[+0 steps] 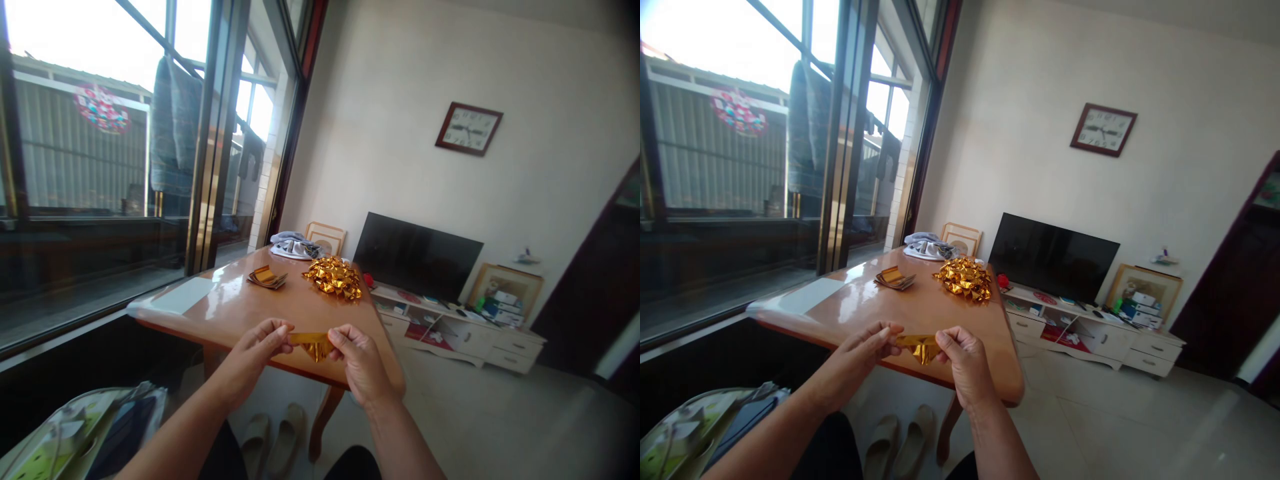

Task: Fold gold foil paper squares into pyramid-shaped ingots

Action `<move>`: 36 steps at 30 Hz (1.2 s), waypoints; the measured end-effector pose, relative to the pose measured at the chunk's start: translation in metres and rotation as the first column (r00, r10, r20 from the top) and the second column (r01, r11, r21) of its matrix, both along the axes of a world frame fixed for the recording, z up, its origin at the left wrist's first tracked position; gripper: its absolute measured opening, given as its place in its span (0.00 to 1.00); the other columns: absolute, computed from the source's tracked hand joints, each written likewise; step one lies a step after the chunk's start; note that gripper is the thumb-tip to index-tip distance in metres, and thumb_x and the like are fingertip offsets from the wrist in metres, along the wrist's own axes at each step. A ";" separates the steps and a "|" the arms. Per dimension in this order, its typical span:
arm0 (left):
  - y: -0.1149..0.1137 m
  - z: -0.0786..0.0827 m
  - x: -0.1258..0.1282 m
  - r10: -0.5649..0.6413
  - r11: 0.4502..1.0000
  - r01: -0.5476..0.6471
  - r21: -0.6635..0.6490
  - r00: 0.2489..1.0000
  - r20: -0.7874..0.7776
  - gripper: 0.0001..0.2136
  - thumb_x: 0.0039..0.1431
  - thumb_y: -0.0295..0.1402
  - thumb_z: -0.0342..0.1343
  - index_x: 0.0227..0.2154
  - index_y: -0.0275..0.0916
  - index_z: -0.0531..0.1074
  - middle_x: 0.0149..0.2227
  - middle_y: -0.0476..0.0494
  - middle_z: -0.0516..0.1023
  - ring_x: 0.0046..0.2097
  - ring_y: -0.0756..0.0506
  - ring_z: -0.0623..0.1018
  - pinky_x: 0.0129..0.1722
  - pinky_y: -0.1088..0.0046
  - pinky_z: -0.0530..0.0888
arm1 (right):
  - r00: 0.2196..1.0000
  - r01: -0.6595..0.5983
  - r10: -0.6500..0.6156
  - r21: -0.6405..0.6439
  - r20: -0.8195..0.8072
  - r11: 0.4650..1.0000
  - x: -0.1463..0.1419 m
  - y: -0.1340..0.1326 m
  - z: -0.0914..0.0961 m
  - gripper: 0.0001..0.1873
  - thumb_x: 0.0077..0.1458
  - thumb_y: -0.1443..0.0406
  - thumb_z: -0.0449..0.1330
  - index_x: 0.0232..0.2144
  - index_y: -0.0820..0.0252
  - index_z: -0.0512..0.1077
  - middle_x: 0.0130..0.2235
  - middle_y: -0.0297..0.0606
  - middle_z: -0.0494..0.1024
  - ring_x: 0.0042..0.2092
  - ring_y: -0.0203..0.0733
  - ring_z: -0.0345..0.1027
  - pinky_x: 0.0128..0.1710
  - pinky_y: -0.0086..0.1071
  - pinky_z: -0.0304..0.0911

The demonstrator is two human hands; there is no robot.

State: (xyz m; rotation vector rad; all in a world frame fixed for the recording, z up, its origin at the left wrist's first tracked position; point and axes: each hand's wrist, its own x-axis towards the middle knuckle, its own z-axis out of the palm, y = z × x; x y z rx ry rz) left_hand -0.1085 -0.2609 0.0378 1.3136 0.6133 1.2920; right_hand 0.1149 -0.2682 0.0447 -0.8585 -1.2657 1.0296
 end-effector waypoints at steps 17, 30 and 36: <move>0.019 0.010 0.007 0.090 0.984 -0.044 0.174 0.960 -0.265 0.15 0.61 0.45 0.59 0.30 0.36 0.75 0.30 0.47 0.75 0.35 0.46 0.72 0.38 0.72 0.68 | 1.000 -0.002 0.000 -0.093 -0.015 0.996 0.005 0.006 -0.010 0.22 0.52 0.48 0.68 0.34 0.62 0.78 0.31 0.37 0.77 0.31 0.37 0.68 0.34 0.30 0.63; 0.008 0.013 0.007 0.101 0.936 0.098 0.338 0.846 -0.524 0.13 0.63 0.42 0.57 0.31 0.37 0.75 0.29 0.48 0.75 0.32 0.48 0.72 0.32 0.75 0.66 | 0.822 -0.029 -0.106 0.227 0.560 0.973 -0.009 -0.015 0.016 0.10 0.60 0.60 0.62 0.32 0.58 0.80 0.32 0.36 0.79 0.35 0.41 0.71 0.35 0.32 0.64; -0.001 0.016 0.004 -0.034 0.956 0.171 0.238 0.873 -0.487 0.14 0.65 0.44 0.55 0.34 0.37 0.75 0.32 0.45 0.76 0.35 0.46 0.74 0.35 0.73 0.70 | 0.896 -0.127 0.107 0.017 0.432 0.992 -0.010 -0.022 0.016 0.13 0.59 0.56 0.62 0.31 0.61 0.75 0.28 0.34 0.75 0.30 0.38 0.69 0.30 0.30 0.66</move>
